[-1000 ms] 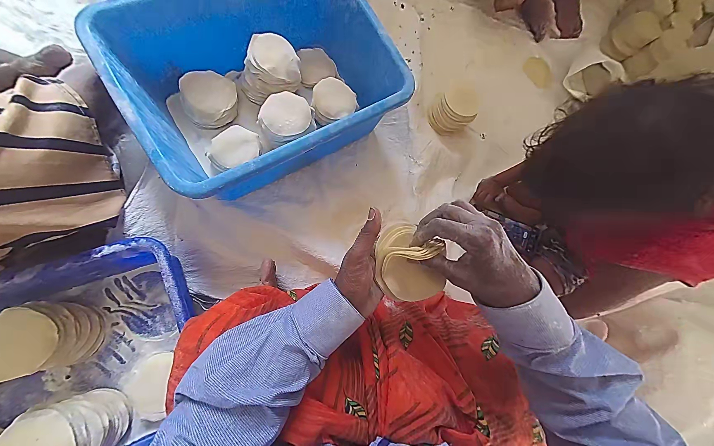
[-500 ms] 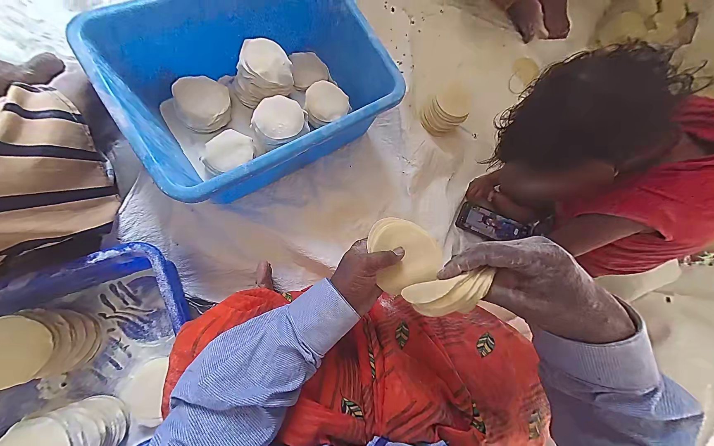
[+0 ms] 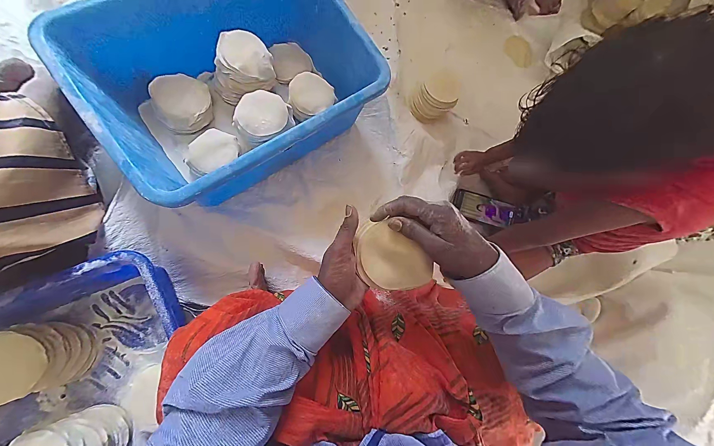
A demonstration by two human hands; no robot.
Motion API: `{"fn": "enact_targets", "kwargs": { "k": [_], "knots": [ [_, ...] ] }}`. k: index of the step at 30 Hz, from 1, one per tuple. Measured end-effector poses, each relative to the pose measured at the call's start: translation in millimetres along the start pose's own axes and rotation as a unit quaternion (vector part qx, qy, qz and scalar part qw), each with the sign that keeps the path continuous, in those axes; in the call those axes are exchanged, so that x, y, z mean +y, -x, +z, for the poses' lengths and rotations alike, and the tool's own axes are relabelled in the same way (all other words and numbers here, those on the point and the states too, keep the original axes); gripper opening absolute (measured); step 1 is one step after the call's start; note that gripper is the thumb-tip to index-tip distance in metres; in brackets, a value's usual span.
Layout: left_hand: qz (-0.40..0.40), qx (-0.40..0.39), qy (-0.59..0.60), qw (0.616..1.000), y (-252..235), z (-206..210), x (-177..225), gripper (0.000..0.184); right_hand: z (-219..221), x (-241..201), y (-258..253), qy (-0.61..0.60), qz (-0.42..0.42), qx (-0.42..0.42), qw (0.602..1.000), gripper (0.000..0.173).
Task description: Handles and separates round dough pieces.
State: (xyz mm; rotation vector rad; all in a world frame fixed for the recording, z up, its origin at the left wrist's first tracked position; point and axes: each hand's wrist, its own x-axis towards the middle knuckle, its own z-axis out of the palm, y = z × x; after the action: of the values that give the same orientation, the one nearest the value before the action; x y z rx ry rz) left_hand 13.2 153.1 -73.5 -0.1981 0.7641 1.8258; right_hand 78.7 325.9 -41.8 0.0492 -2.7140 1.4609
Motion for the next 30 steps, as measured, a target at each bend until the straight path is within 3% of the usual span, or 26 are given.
{"fn": "enact_targets", "kwargs": {
  "k": [4, 8, 11, 13, 14, 15, 16, 18, 19, 20, 21, 25, 30],
  "knots": [
    [-0.003, -0.003, -0.036, 0.999, 3, 1, -2, 0.029, 10, 1, -6, -0.019, -0.008, 0.028, 0.999, 0.025],
    [-0.011, 0.048, -0.082, 0.995, 1, 1, -4, 0.023, 5, -1, -6, 0.034, 0.005, 0.115, 0.993, 0.033],
    [-0.002, 0.068, -0.069, 0.995, -1, -1, 2, 0.020, -10, 12, 8, -0.065, 0.102, 0.214, 0.969, 0.036],
    [0.045, 0.087, -0.132, 0.986, -6, -4, 12, 0.020, -17, 31, 26, -0.059, 0.213, 0.246, 0.944, 0.036],
    [0.083, 0.106, -0.219, 0.966, -10, -6, 21, 0.019, -18, 43, 35, -0.024, 0.269, 0.245, 0.931, 0.035],
    [0.120, 0.132, -0.347, 0.921, -17, -8, 32, 0.017, -17, 56, 42, 0.013, 0.316, 0.233, 0.920, 0.035],
    [0.140, 0.152, -0.485, 0.849, -24, -11, 43, 0.019, -13, 69, 46, 0.046, 0.347, 0.216, 0.912, 0.035],
    [0.109, 0.184, -0.687, 0.695, -38, -14, 59, 0.031, -3, 91, 47, 0.100, 0.386, 0.166, 0.902, 0.039],
    [0.074, 0.196, -0.742, 0.636, -46, -14, 61, 0.034, 3, 100, 43, 0.110, 0.399, 0.140, 0.899, 0.042],
    [0.048, 0.203, -0.764, 0.611, -54, -18, 60, 0.035, 8, 108, 37, 0.121, 0.413, 0.113, 0.896, 0.047],
    [0.031, 0.204, -0.763, 0.613, -62, -23, 57, 0.035, 15, 115, 32, 0.142, 0.427, 0.084, 0.889, 0.054],
    [0.002, 0.189, -0.670, 0.718, -80, -45, 36, 0.034, 37, 130, 17, 0.224, 0.453, 0.020, 0.863, 0.077],
    [-0.013, 0.180, -0.672, 0.718, -85, -45, 28, 0.032, 36, 137, 13, 0.158, 0.509, 0.042, 0.845, 0.078]
  ]
}}
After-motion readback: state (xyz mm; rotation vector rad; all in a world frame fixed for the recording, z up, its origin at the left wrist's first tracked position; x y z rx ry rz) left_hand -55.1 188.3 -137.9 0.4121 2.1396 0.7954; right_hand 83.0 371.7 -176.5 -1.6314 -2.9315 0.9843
